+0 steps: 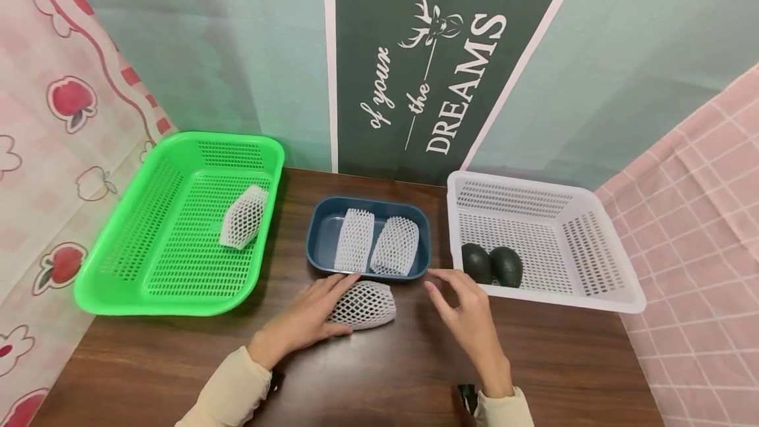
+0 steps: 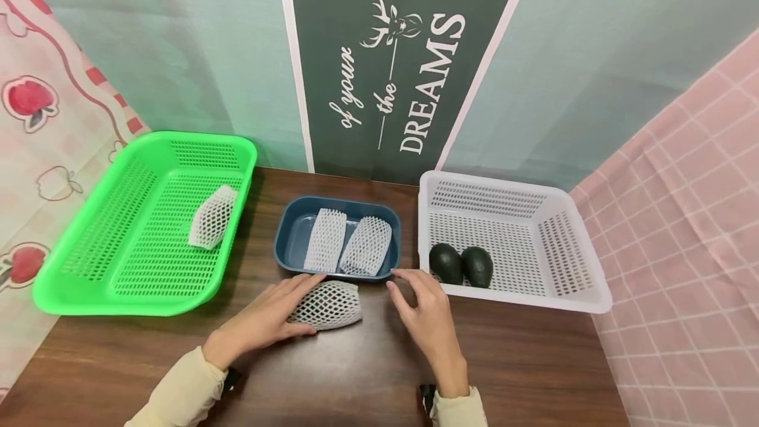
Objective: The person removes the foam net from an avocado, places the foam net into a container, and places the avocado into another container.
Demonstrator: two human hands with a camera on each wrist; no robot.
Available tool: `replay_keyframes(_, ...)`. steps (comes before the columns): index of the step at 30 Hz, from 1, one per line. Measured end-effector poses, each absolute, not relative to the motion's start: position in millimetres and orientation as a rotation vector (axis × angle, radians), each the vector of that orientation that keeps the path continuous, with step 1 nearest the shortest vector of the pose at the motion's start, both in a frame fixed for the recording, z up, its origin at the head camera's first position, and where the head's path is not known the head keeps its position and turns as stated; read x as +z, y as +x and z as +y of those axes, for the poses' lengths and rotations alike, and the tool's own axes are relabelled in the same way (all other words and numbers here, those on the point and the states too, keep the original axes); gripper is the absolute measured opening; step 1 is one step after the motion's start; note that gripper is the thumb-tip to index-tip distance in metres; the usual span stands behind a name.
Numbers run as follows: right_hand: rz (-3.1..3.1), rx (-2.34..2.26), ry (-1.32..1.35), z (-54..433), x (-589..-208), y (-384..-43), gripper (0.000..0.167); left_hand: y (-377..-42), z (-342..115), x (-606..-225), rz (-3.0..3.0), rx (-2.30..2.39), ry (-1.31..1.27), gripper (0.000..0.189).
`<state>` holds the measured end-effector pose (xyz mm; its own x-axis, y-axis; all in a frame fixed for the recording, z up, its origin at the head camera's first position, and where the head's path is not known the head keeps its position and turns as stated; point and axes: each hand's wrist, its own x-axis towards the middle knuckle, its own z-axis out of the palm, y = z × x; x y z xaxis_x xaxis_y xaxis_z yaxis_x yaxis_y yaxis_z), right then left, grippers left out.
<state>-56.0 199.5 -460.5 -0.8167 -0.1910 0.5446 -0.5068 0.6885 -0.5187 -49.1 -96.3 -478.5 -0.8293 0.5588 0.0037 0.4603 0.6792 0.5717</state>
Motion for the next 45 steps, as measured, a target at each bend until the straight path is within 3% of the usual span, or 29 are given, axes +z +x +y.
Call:
replay_keyframes(8, -2.449, 0.990, 0.616, 193.4, -464.0, -53.2, 0.026, -51.4, -101.9, -480.7, 2.846, 0.767, 0.848, 0.062)
replay_keyframes(18, -2.718, 1.040, 0.590, 188.8, -471.9, -49.0, 0.028, -53.8, -103.5, -493.1, 2.800, 0.871, 0.957, 0.062)
replay_keyframes(45, -2.885, 1.295, 0.731, 165.9, -486.3, -49.7, 0.031, -60.0, -115.4, -500.2, 2.738, 0.968, 0.925, 0.055)
